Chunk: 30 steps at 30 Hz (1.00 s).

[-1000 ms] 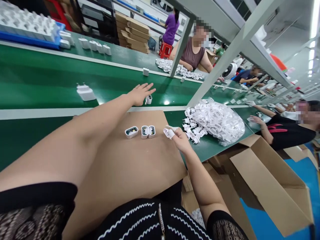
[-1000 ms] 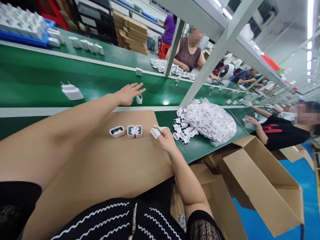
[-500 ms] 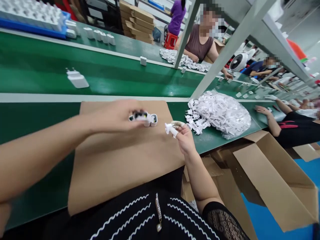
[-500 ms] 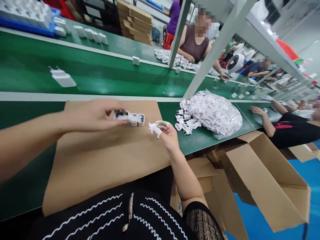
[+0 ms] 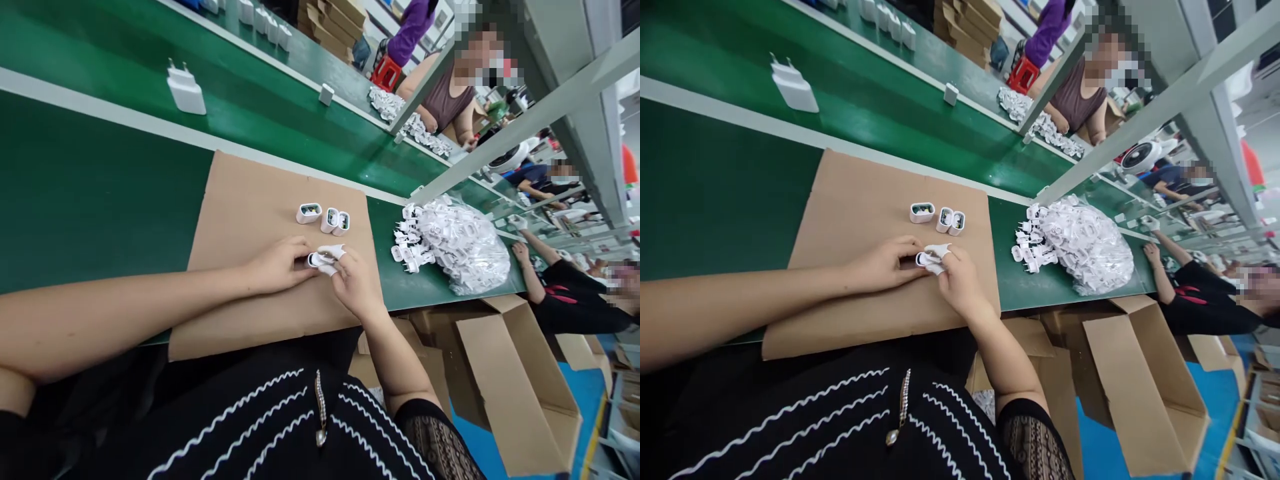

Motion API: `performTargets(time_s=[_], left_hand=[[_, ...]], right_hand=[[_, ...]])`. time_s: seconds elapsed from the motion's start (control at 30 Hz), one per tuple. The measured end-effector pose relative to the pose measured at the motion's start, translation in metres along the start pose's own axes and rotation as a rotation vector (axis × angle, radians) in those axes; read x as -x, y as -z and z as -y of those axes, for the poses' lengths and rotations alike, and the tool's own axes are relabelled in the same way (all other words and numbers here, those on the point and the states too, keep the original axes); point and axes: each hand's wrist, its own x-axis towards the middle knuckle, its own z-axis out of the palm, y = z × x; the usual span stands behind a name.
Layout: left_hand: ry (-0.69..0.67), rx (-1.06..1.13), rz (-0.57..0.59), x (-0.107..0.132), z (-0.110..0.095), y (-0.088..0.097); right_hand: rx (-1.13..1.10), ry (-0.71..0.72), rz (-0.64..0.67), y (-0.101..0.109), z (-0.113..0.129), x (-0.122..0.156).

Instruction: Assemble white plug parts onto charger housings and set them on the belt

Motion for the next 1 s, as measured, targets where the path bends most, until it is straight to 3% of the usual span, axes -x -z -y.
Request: performTargets(time_s=[0.17, 0.47, 0.6, 0.7, 0.77, 1.0], left_hand=[[0.009, 0.027, -0.009, 0.000, 0.000, 0.001], [-0.023, 0.041, 0.011, -0.001, 0.000, 0.003], [0.001, 0.046, 0.008, -0.002, 0.000, 0.003], [0.020, 0.050, 0.004, -0.002, 0.001, 0.002], [0.023, 0.047, 0.006, -0.002, 0.002, 0.002], [0.010, 0.050, 0.011, -0.002, 0.002, 0.003]], right_hand=[[0.075, 0.014, -0.060, 0.002, 0.003, -0.006], [0.187, 0.004, 0.067, 0.002, 0.002, -0.017], [0.024, -0.042, 0.062, 0.002, -0.002, -0.019], [-0.134, -0.074, -0.030, 0.004, 0.000, -0.019], [-0.126, -0.070, -0.075, 0.006, 0.002, -0.018], [0.001, -0.007, -0.015, -0.003, -0.005, -0.013]])
